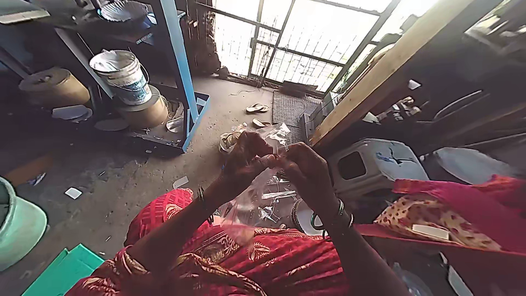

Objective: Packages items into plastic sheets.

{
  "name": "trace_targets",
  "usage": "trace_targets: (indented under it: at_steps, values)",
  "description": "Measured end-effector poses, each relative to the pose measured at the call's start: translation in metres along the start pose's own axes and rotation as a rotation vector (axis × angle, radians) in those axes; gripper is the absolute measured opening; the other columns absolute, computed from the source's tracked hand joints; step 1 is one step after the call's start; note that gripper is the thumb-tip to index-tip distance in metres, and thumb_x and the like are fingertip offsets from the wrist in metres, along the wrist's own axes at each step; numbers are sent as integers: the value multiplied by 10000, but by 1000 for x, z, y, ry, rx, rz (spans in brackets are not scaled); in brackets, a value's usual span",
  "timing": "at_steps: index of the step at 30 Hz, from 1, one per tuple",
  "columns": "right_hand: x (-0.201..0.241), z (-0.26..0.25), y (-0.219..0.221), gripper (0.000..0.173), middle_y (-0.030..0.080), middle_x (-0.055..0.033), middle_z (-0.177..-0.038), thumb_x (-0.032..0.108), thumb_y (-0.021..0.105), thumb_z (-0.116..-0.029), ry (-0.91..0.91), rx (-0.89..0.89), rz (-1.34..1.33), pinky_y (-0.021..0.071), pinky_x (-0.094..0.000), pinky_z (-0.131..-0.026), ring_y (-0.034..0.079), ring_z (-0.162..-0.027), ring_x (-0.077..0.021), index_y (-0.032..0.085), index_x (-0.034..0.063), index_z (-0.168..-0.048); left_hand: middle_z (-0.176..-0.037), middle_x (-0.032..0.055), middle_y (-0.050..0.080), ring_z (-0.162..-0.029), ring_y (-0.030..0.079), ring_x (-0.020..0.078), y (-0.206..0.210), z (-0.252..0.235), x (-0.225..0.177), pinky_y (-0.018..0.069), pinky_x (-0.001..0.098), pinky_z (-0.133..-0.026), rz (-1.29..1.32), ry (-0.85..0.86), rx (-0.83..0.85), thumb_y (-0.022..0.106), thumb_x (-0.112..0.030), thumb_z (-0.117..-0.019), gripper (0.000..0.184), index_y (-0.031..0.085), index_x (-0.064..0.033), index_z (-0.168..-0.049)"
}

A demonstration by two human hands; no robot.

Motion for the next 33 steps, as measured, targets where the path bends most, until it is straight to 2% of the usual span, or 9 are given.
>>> trace_targets:
  at_steps: [4,7,9,13,19,23,27,29,33]
  values:
    - [-4,1,1,73,700,58,-868,124,631,-938,37,-18,-129,596,-228,-694,670,-757,-20,681,90,-978,-965,-17,647,-874,638,80,0,1,3,550,262,-781,34,-15,-78,595,-13,-944,276,464,-131,-1156]
    - [-10,0,0,107,752,-44,-976,83,588,-953,81,-3,-318,637,-356,-792,740,-866,-166,666,75,-1025,-982,-16,643,-877,627,75,-5,0,5,536,255,-762,40,7,-154,584,-34,-951,242,473,-147,-1134]
    - [-11,-2,1,100,748,-47,-983,80,612,-959,62,-16,-291,637,-349,-788,736,-867,-161,672,62,-1037,-969,6,638,-836,638,94,-7,-1,6,561,263,-732,-20,30,-151,597,-66,-976,183,501,-111,-1125]
    - [-4,-3,5,93,711,-13,-965,75,709,-909,-38,-74,63,603,-183,-752,687,-858,-13,724,26,-987,-923,3,687,-797,666,81,-5,0,4,583,249,-734,-169,-13,-66,670,-208,-991,180,661,-63,-1097]
    - [-4,0,10,84,708,-8,-936,41,701,-880,-25,-114,18,579,-164,-687,671,-792,3,731,22,-957,-854,21,718,-760,681,76,-3,1,11,587,237,-724,-153,55,-85,677,-33,-958,40,687,-24,-996]
    - [-13,3,11,100,714,50,-885,112,675,-903,62,-105,-191,577,-211,-655,662,-734,-16,715,100,-994,-846,14,715,-738,678,79,-5,-1,13,583,242,-710,-225,47,-75,659,-97,-987,57,671,-43,-1002]
    - [-17,2,9,103,730,-30,-994,60,631,-947,99,-94,-449,645,-349,-809,732,-873,-151,702,85,-1016,-858,2,705,-769,683,58,-8,-3,11,580,232,-745,-131,18,-67,585,-93,-1030,47,606,-53,-1018]
    - [-15,-1,5,98,725,-52,-1008,67,610,-976,81,-70,-396,649,-375,-825,736,-897,-177,676,51,-1047,-865,0,703,-774,677,60,-11,-3,9,580,235,-746,-108,42,-53,567,-110,-1043,69,609,-57,-1029]
    - [-26,-10,-29,265,681,-86,-1215,197,562,-1032,108,-132,-242,605,-428,-941,690,-1096,-212,612,37,-1238,-1236,37,644,-1059,666,160,-30,-5,1,577,369,-920,137,-100,-97,373,-261,-1113,231,538,-136,-1215]
Point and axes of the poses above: each hand's wrist, its own z-axis away from the middle knuckle, its own y-axis out of the palm, x = y × z, the point moved 2 cm from there along -z, towards the middle knuckle
